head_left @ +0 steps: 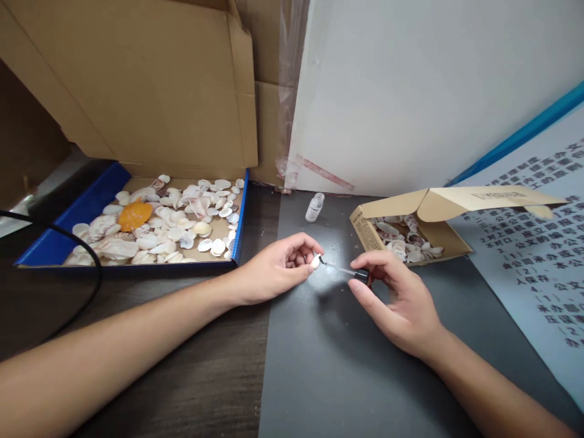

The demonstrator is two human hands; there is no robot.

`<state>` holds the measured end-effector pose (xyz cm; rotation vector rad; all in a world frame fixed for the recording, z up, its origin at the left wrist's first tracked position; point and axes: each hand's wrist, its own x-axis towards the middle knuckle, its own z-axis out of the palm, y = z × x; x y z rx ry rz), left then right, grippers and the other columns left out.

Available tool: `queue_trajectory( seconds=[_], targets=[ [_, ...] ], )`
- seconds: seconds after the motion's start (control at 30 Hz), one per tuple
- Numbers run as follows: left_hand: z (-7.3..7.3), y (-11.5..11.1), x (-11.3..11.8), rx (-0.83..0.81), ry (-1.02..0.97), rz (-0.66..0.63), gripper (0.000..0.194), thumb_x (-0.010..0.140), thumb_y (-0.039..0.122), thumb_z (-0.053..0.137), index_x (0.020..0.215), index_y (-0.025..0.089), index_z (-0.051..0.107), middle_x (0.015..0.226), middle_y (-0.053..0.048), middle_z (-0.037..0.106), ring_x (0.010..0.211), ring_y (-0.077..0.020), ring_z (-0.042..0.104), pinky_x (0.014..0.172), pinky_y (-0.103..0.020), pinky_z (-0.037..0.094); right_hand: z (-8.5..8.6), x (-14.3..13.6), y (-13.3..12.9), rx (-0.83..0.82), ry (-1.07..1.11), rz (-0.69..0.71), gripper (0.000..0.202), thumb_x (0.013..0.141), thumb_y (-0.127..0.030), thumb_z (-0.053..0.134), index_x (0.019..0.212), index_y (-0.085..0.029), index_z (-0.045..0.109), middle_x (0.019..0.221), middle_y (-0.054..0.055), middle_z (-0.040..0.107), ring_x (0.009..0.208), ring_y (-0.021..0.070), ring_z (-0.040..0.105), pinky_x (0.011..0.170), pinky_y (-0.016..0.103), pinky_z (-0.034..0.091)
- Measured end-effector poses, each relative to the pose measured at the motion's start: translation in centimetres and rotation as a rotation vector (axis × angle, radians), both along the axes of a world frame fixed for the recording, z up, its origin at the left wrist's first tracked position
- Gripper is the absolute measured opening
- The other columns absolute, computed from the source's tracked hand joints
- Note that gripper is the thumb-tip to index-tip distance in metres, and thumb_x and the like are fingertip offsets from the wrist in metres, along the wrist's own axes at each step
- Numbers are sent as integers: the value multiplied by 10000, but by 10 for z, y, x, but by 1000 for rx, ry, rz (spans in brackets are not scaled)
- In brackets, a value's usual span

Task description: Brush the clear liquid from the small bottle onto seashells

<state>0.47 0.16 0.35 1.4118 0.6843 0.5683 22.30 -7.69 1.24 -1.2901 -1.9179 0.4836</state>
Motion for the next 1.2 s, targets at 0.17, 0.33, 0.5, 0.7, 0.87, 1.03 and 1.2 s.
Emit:
queue_trajectory(
  seconds=[0.17, 0.33, 0.5, 0.7, 0.87, 1.03, 1.2],
  targets=[
    [1, 1, 0, 4, -10, -18, 166, 906, 228, 593, 1041, 138, 560, 827, 20, 472, 766, -120, 430, 729, -258, 368, 2, -1, 0, -39, -15, 28, 140, 915, -197, 631, 1028, -255, 573, 826, -8, 655, 647, 134, 620, 590, 233, 527],
    [1, 0, 0, 9, -6, -20, 172, 901, 226, 586, 1045, 138, 552, 825, 19, 470, 766, -125, 432, 727, -261, 366, 4, -1, 1, -26, -24, 26, 133, 917, -198, 627, 1025, -256, 574, 818, -11, 656, 649, 132, 620, 595, 227, 525],
    [0, 0, 0, 13, -5, -19, 173, 915, 238, 576, 1048, 135, 541, 813, 27, 452, 745, -120, 407, 700, -255, 352, 3, -1, 1, -28, -28, 29, 126, 923, -200, 618, 1028, -255, 573, 813, -15, 646, 651, 125, 611, 602, 214, 521],
    [-1, 1, 0, 17, -7, -28, 162, 916, 218, 568, 1048, 130, 539, 821, 26, 452, 750, -118, 406, 706, -255, 351, 3, -2, 0, -26, -28, 34, 118, 926, -208, 616, 1028, -252, 575, 816, -16, 645, 651, 122, 607, 603, 206, 520],
    [-1, 1, 0, 17, -8, -31, 155, 914, 219, 568, 1042, 137, 540, 818, 27, 450, 747, -118, 405, 699, -254, 347, 4, -2, 1, -31, -39, 41, 115, 926, -207, 612, 1023, -255, 572, 797, -22, 641, 641, 119, 600, 597, 202, 515],
    [0, 0, 0, 17, -12, -34, 150, 913, 219, 568, 1037, 139, 542, 814, 28, 449, 742, -118, 403, 696, -255, 345, 4, -1, 1, -32, -39, 38, 125, 927, -208, 613, 1030, -263, 570, 788, -31, 635, 640, 112, 599, 603, 194, 511],
    [1, 1, 0, 20, -8, -43, 143, 914, 208, 558, 1037, 138, 540, 810, 29, 447, 748, -121, 406, 707, -258, 350, 3, -1, 1, -22, -33, 21, 132, 928, -208, 610, 1043, -262, 573, 779, -27, 630, 656, 121, 605, 614, 202, 515]
  ],
)
